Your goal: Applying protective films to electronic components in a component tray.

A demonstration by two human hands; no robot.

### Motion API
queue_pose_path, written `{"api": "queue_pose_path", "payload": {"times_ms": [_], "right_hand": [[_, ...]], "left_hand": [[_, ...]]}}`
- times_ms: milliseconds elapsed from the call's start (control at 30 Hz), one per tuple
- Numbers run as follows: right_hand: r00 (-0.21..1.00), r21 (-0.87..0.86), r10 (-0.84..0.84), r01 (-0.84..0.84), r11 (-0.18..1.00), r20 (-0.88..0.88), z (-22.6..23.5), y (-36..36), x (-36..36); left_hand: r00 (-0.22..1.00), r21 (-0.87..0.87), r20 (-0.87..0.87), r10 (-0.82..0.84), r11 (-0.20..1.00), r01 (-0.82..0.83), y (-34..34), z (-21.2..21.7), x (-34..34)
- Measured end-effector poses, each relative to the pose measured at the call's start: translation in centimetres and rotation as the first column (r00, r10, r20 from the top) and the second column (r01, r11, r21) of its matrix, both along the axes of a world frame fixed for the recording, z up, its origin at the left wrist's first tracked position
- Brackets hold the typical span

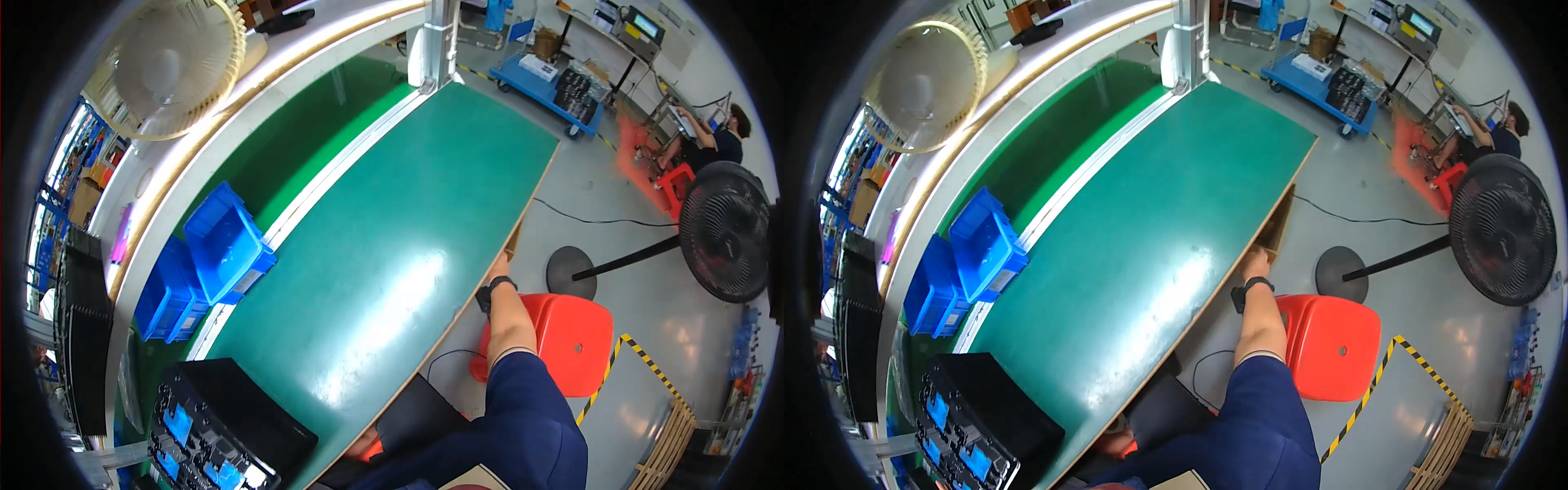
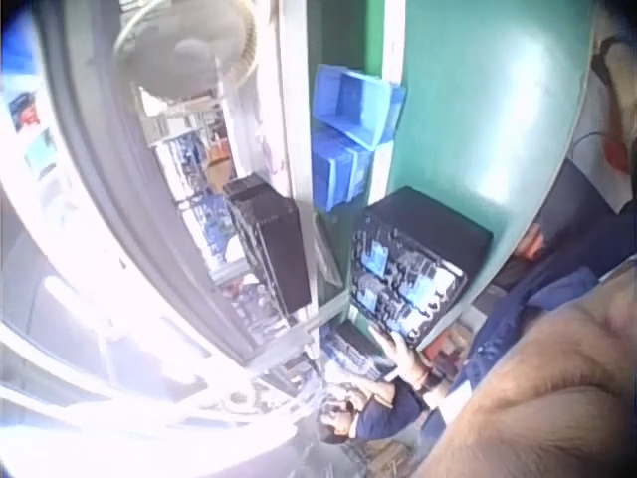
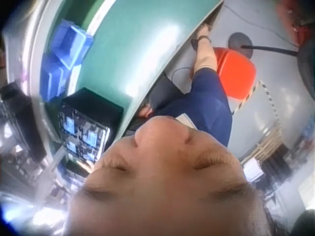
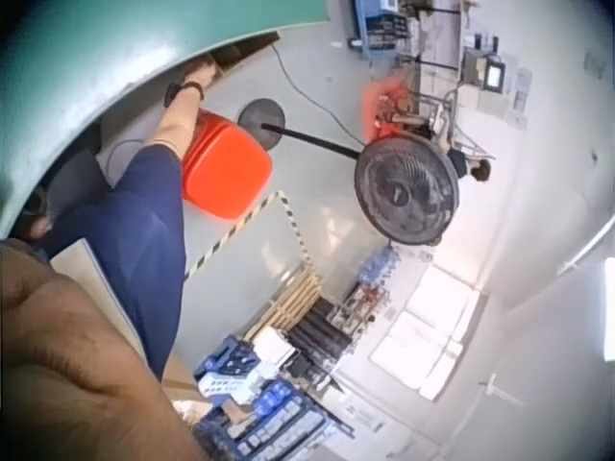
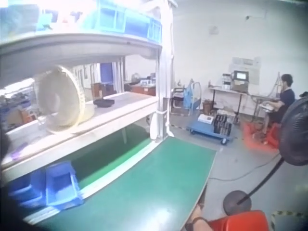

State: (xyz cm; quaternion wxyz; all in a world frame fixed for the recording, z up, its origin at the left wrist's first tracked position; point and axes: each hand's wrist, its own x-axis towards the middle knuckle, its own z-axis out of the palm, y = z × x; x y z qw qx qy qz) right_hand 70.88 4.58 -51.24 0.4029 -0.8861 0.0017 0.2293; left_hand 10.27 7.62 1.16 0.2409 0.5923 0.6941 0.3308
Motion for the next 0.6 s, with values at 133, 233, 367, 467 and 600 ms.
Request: {"api": "queue_pose_path", "payload": {"times_ms": [133,233,367,467,600], "right_hand": [[0.957,0.726,-0.245,0.278,0.629,-0.154,-17.7,-9.7,14.5],[0.979,0.721,-0.099,0.200,0.664,-0.180,-23.3,-2.4,11.7],[0.994,0.722,0.010,0.073,0.688,-0.110,-23.1,2.9,13.1],[0.997,0.702,0.070,-0.024,0.711,-0.037,-21.5,2.0,11.8],[0.984,0.675,0.175,-0.147,0.723,0.028,-21.7,-2.0,-1.9]], "left_hand": [[0.976,-0.108,0.062,-0.210,0.971,0.215,4.6,-3.5,-3.2],[0.986,-0.134,-0.125,-0.114,0.986,0.097,3.5,-2.1,-1.6],[0.810,0.025,-0.120,-0.574,0.814,0.581,7.1,-4.2,-6.1],[0.388,0.202,-0.235,-0.891,0.346,0.916,8.4,-5.2,-8.7],[0.404,0.217,-0.366,-0.839,0.345,0.913,7.9,-4.9,-10.1]]}}
